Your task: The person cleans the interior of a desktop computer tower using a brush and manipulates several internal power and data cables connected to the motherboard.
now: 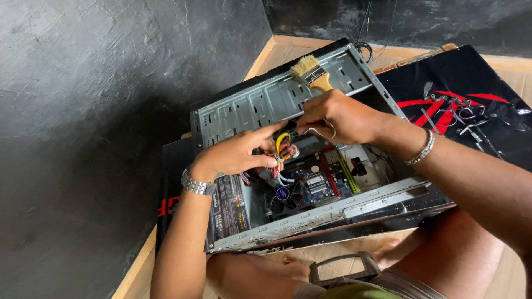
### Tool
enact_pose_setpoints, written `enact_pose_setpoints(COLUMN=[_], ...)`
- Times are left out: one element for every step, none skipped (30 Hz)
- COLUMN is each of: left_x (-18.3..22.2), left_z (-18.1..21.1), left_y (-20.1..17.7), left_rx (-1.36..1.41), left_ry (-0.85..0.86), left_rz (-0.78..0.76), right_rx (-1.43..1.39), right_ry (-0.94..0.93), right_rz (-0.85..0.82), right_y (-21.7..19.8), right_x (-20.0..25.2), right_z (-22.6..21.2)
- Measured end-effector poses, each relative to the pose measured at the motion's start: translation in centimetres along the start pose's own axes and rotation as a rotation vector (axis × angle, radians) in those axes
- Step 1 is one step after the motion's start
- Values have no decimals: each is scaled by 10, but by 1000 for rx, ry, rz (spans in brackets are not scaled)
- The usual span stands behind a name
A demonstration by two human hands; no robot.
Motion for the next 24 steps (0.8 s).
enact_pose_setpoints(left_x=[0,-2,-4,-5,-6,-6,-6,-6,-6,-6,-8,-13,-17,-14,-9,-4,-4,-4,-4,-1,0,-1,1,2], left_z=[-1,-1,-1,-1,-1,-2,-2,-4,-6,-8,-25,-42,-59,-43,-29,-14,-21,-27,-33,-19,-4,12,9,6], left_y=[3,5,6,7,5,2,-1,0,1,3,7,8,10,9,7,5,-1,-7,-12,-13,-11,-9,-7,-6], left_rx=[-63,-62,-62,-63,-63,-102,-141,-140,-199,-256,-252,-282,-312,-312,-235,-158,-158,-101,-45,-45,-29,-10,-8,20], left_ry=[-39,-38,-32,-27,-26,-29,-32,-33,-45,-60,-63,-96,-129,-127,-154,-182,-182,-144,-106,-110,-72,-32,-33,-14], left_rz=[-16,-20,-12,-2,-3,16,35,42,16,-16,-16,1,18,15,62,117,120,131,141,140,109,67,54,35], right_rx=[-12,-11,-50,-89,-88,-157,-227,-229,-193,-159,-164,-175,-185,-183,-274,-366,-365,-234,-103,-106,93,294,292,359], right_ry=[15,18,6,-9,-9,-16,-23,-28,-19,-5,-5,-11,-18,-14,-1,7,4,18,30,31,58,97,110,86], right_rz=[78,79,137,195,196,202,209,205,205,207,205,203,201,203,112,16,14,1,-12,-9,-21,-31,-27,124], right_y=[4,4,3,1,-3,-7,-11,-6,-2,3,4,3,2,-5,-9,-12,-8,-3,2,7,12,16,18,11], right_x=[3,2,1,-1,-3,-6,-9,-8,-7,-5,-7,-8,-9,-9,-9,-11,-6,-1,3,10,17,28,25,21], right_z=[10,4,-2,-8,-11,-15,-19,-13,-7,-1,-6,-10,-15,-21,-27,-34,-20,-5,10,24,40,55,45,35])
Point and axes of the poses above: each hand's wrist, its own x-axis away from the middle knuckle, its own y-axis out of the palm, z = x × y, the point moved 3 cm from there along -x, towards the middle knuckle, and after that the axes turned 8 degrees about x, right-handed, at the moved point
